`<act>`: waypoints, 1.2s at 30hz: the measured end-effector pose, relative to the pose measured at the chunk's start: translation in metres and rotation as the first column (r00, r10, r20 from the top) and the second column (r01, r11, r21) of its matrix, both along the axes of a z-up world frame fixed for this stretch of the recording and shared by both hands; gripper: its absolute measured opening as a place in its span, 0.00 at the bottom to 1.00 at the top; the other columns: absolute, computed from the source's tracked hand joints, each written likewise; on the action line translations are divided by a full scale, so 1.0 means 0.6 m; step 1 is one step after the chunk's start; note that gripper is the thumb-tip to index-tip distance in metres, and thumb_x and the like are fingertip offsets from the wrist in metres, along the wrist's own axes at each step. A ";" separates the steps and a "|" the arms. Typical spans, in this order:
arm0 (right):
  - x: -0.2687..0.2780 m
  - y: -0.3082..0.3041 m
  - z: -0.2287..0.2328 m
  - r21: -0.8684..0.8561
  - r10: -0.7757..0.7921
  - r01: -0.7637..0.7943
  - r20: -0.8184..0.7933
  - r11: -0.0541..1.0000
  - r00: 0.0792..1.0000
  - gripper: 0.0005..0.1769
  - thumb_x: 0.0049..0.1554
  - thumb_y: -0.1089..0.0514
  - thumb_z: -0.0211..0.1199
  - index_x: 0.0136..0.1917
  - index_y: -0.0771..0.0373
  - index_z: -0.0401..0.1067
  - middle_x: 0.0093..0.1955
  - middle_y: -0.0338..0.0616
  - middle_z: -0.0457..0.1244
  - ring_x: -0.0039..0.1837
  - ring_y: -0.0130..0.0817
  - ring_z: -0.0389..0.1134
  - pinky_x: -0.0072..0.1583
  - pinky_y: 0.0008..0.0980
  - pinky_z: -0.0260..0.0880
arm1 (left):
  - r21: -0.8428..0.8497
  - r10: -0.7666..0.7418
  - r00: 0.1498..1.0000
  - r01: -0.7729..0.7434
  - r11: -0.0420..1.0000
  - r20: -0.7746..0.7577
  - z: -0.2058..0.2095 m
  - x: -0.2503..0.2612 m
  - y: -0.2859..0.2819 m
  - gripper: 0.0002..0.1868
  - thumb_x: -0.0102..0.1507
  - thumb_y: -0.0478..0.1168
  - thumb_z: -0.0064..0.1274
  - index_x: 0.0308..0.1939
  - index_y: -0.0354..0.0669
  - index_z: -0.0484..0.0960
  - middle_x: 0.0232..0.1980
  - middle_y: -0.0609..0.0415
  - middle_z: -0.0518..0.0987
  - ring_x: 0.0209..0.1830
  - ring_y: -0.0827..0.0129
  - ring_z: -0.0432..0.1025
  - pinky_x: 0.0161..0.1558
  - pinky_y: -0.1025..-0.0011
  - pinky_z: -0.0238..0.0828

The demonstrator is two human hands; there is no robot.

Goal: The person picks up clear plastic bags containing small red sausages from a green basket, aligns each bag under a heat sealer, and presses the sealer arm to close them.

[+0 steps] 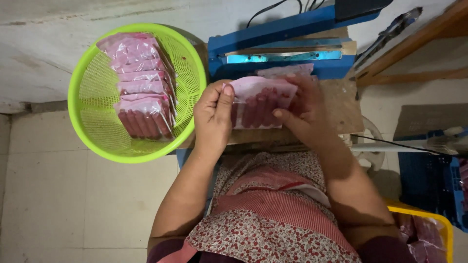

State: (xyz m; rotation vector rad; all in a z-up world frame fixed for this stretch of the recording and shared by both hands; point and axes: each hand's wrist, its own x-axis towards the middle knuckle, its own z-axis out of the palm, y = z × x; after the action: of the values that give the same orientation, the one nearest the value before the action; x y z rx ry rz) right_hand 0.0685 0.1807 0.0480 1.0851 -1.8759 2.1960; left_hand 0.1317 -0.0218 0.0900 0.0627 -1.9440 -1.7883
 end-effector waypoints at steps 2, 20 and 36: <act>-0.003 0.009 0.008 0.055 0.004 0.000 -0.073 0.998 0.997 0.35 0.57 0.66 0.71 0.72 0.64 0.58 0.67 0.54 0.62 0.68 0.44 0.66 0.72 0.44 0.64 | -0.017 -0.003 1.000 0.003 1.000 -0.001 -0.002 0.001 -0.001 0.11 0.74 0.38 0.45 0.51 0.40 0.83 0.43 0.51 0.81 0.44 0.74 0.68 0.53 0.67 0.71; -0.022 0.039 0.112 0.522 -0.017 0.161 -0.269 0.838 0.963 0.04 0.58 0.64 0.74 0.47 0.60 0.80 0.37 0.50 0.69 0.43 0.50 0.74 0.45 0.43 0.72 | -0.522 -0.486 0.874 0.420 0.742 0.014 0.020 -0.003 -0.039 0.15 0.70 0.39 0.56 0.61 0.49 0.81 0.46 0.47 0.69 0.42 0.47 0.73 0.49 0.55 0.75; -0.014 0.091 0.051 0.472 -0.193 0.208 -0.081 0.857 0.978 0.10 0.54 0.65 0.77 0.48 0.64 0.80 0.35 0.48 0.67 0.41 0.38 0.70 0.46 0.37 0.68 | -0.540 -0.340 0.929 0.364 0.759 0.148 -0.002 -0.013 -0.039 0.12 0.60 0.45 0.65 0.35 0.45 0.78 0.37 0.47 0.79 0.39 0.45 0.79 0.38 0.59 0.76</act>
State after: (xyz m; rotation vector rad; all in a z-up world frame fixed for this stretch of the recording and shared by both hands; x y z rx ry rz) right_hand 0.0601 0.2352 0.0785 0.9070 -2.4668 1.6322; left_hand 0.1239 -0.0453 0.0886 -0.5049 -2.5680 -1.3379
